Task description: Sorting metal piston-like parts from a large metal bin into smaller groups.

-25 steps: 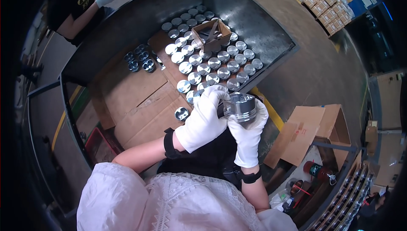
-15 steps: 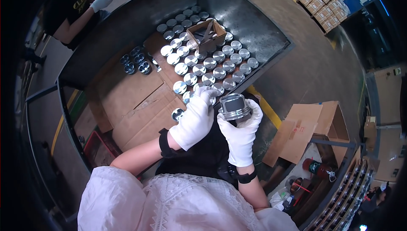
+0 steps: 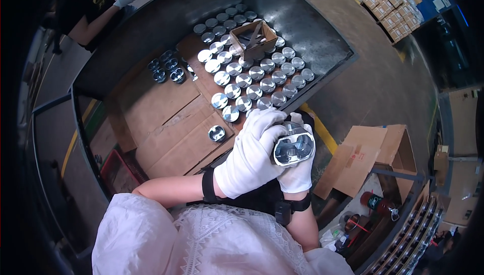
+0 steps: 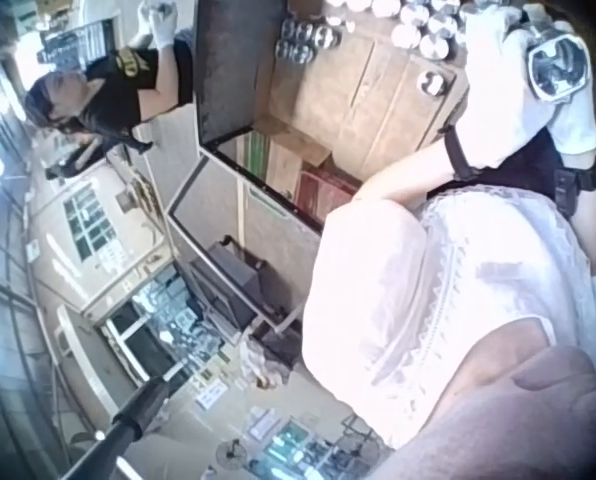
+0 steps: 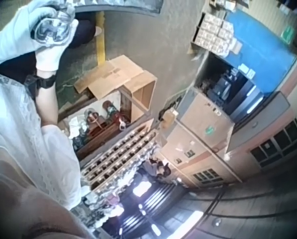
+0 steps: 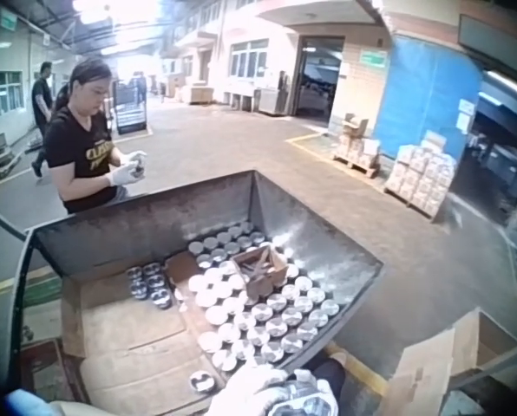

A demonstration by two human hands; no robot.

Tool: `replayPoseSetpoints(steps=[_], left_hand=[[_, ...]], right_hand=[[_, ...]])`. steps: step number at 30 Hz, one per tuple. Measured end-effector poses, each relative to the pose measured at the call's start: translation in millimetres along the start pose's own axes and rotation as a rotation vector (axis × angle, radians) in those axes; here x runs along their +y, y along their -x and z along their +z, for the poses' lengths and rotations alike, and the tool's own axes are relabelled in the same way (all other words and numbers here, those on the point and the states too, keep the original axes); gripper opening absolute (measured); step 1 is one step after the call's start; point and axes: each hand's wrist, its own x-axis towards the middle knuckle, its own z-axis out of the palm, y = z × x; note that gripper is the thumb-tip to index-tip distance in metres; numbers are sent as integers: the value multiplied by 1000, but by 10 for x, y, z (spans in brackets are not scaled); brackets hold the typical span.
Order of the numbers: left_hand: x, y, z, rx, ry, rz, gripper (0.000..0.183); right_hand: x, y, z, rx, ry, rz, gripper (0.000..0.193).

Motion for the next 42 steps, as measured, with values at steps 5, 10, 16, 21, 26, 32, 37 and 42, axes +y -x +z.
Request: replayPoseSetpoints(steps=[5,10,16,21,26,32,37,42], left_hand=[[-125,118,-42,11,-38,-43,63],[-367,53,-337,-22,-35,-204,47],[-1918,265,-1054,-171,-584,-660,39],[-3444,1116,-919,-545,-732,-1017,46],[-3701,1593,-357,-677,-687,-1154,62],[-3751,1804,-174,-653,-705,-1111,63],[-3475,1391,-83,-658,-661,-1102,68],[-3811,1210,208,-463,-745,-773,65]], right_hand=[[131,-99,6,98,270,-134,41],[242,-248,214,-33,700,-218,44],[323,-628,-173,-174,2196,-806,34],[397,-686,-252,-221,2370,-715,33],[382,-705,-245,-212,2400,-647,33],[382,-719,-225,-191,2418,-595,35],[353,-714,-266,-165,2439,-572,36],[392,-727,-227,-190,2424,-590,36]])
